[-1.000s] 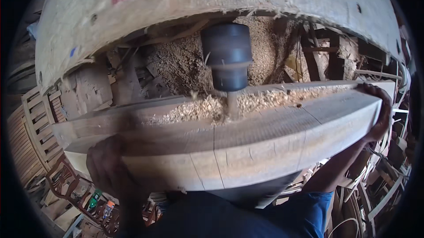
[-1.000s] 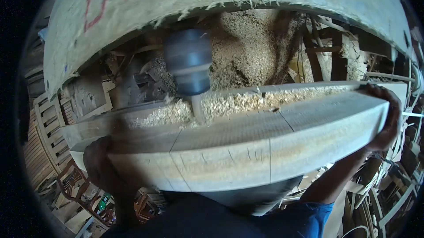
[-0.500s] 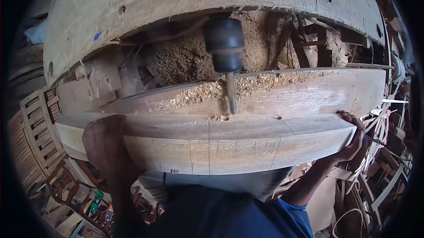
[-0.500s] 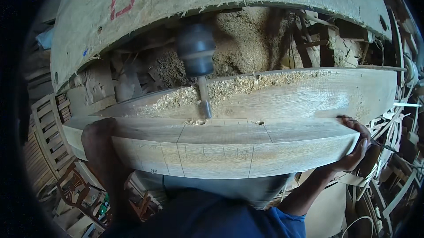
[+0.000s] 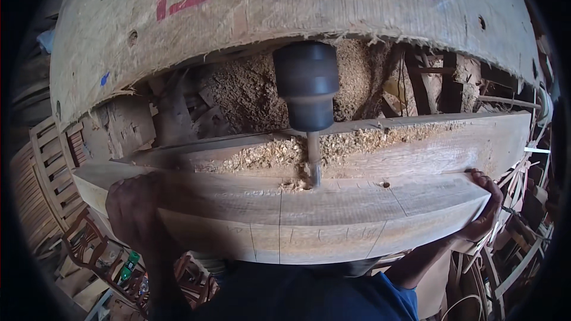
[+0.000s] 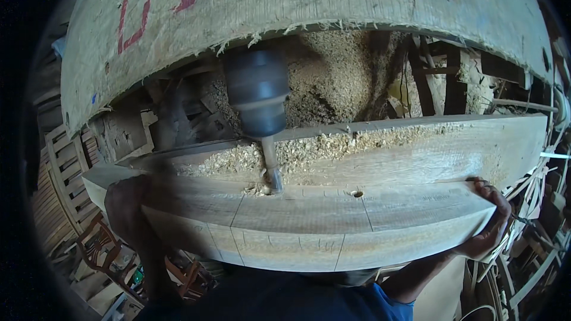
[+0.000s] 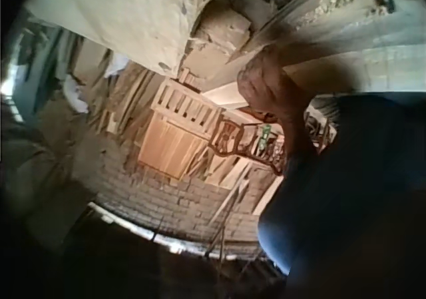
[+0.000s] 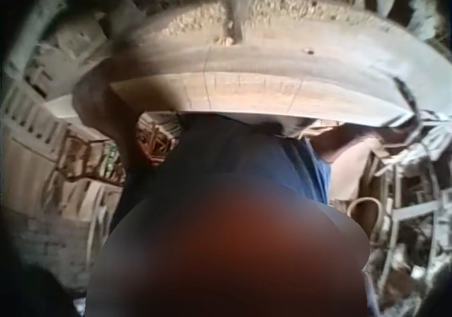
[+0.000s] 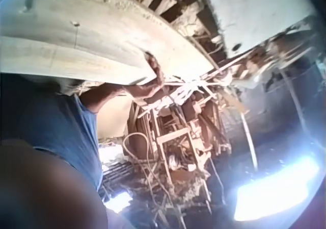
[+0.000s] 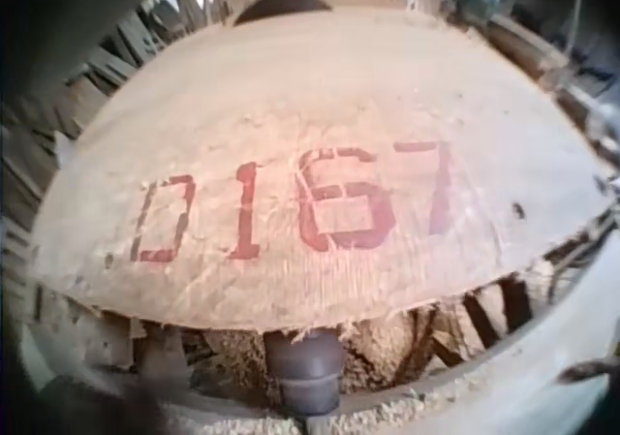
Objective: Use a mortising machine to cut slots into curved wooden furniture components.
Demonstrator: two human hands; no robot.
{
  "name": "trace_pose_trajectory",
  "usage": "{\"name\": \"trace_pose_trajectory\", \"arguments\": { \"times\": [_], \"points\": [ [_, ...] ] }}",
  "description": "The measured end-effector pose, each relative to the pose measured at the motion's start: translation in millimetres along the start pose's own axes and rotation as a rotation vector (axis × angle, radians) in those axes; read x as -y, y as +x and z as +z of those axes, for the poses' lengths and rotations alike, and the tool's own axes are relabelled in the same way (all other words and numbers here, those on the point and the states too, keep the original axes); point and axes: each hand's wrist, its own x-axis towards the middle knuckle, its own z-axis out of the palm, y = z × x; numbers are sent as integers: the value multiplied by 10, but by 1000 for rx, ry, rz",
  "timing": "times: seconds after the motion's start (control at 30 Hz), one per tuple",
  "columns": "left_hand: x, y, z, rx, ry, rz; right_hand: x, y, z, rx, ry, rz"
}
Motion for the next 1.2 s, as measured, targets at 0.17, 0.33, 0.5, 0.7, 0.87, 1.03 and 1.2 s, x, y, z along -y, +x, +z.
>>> {"name": "trace_pose_trajectory", "arguments": {
  "times": [0.17,0.33,0.5,0.7,0.87,1.03,1.2],
  "points": [
    [1,-21,5,-7,31,14,-38,45,-17,26,-157,-78],
    [-57,-1,-5,-8,27,-12,-42,153,-31,17,-89,-45],
    [-56,7,2,-5,49,-14,-73,276,-24,30,-139,-40],
    [-86,-27,-4,1,101,-35,-130,468,-68,127,-69,-51],
    [-153,-1,24,-33,90,-72,-183,640,-40,170,-172,-130],
    [-222,-25,-13,-15,69,-109,-246,808,57,272,29,-74],
    [-214,-48,-6,3,1,-118,-286,808,129,151,15,55]
  ]
}}
